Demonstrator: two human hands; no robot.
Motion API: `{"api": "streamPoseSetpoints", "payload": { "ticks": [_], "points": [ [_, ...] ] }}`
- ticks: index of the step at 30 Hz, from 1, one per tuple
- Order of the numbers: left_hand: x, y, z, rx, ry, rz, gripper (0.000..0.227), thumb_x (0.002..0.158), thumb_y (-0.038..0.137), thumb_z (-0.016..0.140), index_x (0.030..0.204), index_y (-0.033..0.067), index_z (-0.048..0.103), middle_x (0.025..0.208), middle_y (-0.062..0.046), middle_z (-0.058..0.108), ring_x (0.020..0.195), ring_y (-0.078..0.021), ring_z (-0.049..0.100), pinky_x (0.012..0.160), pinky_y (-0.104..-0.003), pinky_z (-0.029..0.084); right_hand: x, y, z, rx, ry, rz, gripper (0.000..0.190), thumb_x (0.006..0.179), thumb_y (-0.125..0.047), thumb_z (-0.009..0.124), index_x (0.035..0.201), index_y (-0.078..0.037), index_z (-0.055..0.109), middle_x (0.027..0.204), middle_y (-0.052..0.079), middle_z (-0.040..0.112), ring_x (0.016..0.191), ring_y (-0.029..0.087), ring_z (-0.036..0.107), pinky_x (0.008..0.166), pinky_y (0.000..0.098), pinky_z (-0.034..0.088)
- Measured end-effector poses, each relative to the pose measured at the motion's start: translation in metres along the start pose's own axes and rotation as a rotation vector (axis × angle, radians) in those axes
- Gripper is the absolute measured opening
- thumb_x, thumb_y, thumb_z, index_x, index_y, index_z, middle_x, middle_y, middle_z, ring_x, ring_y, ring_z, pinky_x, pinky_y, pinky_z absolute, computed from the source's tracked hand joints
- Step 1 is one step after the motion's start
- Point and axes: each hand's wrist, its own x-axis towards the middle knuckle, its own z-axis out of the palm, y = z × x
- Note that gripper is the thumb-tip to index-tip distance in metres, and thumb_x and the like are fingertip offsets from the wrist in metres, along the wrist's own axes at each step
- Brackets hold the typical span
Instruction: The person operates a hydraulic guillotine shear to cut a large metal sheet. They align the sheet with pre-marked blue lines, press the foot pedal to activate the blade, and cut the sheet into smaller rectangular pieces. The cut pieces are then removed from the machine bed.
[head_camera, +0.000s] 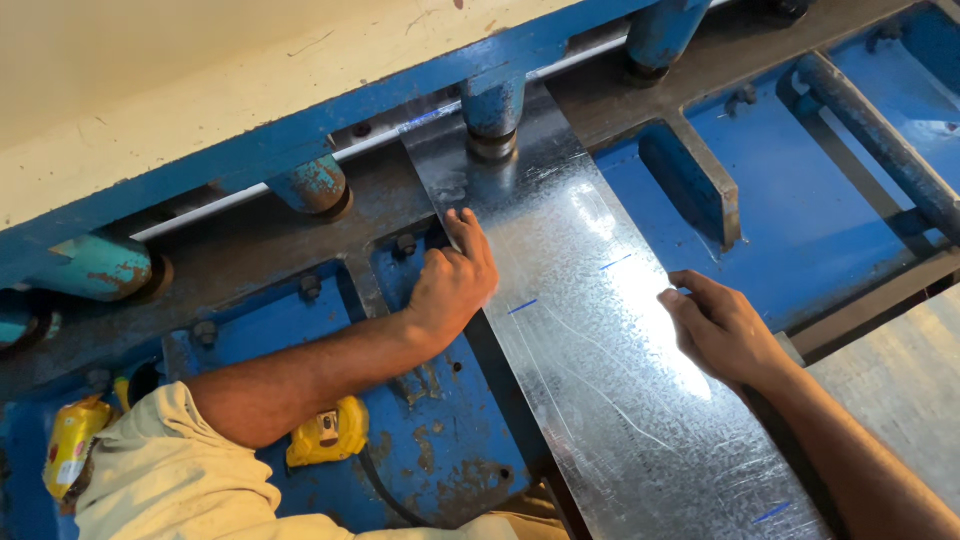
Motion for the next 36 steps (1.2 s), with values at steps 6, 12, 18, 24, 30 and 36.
{"api": "streamPoseSetpoints", "payload": {
  "ticks": [6, 12, 18, 24, 30, 36],
  "points": [
    [-0.001, 0.000, 0.000, 0.003, -0.014, 0.004, 0.042, 0.082, 0.006, 0.063, 0.122, -0.0070, 0.070, 0.113, -0.028, 0.072, 0.048, -0.0060, 0.051, 0.044, -0.023, 0.039, 0.000, 0.000, -0.006, 0.088, -0.063, 0.196, 0.034, 0.099, -0.033, 0.059, 0.094, 0.000, 0.066, 0.052, 0.002, 0.049, 0.041, 0.013, 0.045, 0.040, 0.0322, 0.035],
    [-0.005, 0.004, 0.003, -0.017, -0.006, -0.030, 0.044, 0.081, 0.005, 0.062, 0.122, -0.0070, 0.070, 0.113, -0.029, 0.072, 0.049, -0.0072, 0.053, 0.045, -0.023, 0.040, 0.001, 0.018, -0.005, 0.297, -0.147, 0.291, 0.042, 0.100, -0.035, 0.060, 0.073, -0.003, 0.056, 0.052, -0.002, 0.039, 0.041, 0.011, 0.032, 0.038, 0.0308, 0.025],
    [-0.005, 0.004, 0.005, -0.031, -0.017, -0.042, 0.042, 0.085, 0.005, 0.064, 0.126, -0.0062, 0.070, 0.115, -0.029, 0.071, 0.052, -0.0071, 0.055, 0.047, -0.022, 0.041, -0.005, 0.028, 0.016, 0.186, 0.043, 0.174, 0.046, 0.104, -0.035, 0.054, 0.074, -0.001, 0.059, 0.053, 0.005, 0.048, 0.045, 0.015, 0.043, 0.044, 0.0351, 0.036],
    [-0.008, -0.008, -0.012, -0.135, -0.103, -0.048, 0.049, 0.082, 0.012, 0.061, 0.129, -0.0019, 0.066, 0.124, -0.026, 0.069, 0.055, -0.0114, 0.062, 0.048, -0.024, 0.047, 0.021, 0.022, 0.022, -0.266, 0.235, -0.175, 0.053, 0.107, -0.031, 0.050, 0.068, 0.004, 0.061, 0.061, 0.024, 0.060, 0.054, 0.034, 0.060, 0.057, 0.0467, 0.046],
    [-0.009, -0.015, -0.033, -0.204, -0.051, -0.035, 0.050, 0.087, 0.014, 0.060, 0.136, 0.0038, 0.062, 0.130, -0.025, 0.066, 0.067, -0.0177, 0.066, 0.054, -0.026, 0.051, 0.113, -0.052, 0.035, -0.335, 0.187, -0.041, 0.057, 0.110, -0.033, 0.043, 0.073, 0.002, 0.068, 0.062, 0.020, 0.066, 0.054, 0.037, 0.067, 0.059, 0.0479, 0.057],
    [-0.015, -0.010, -0.038, -0.298, 0.009, -0.024, 0.049, 0.091, 0.019, 0.056, 0.138, 0.0053, 0.058, 0.128, -0.026, 0.065, 0.105, -0.0372, 0.071, 0.077, -0.041, 0.060, 0.137, -0.105, 0.019, -0.560, 0.489, -0.280, 0.061, 0.104, -0.055, 0.050, 0.099, -0.001, 0.078, 0.088, 0.032, 0.068, 0.088, 0.055, 0.064, 0.077, 0.0622, 0.051]
  ]
}}
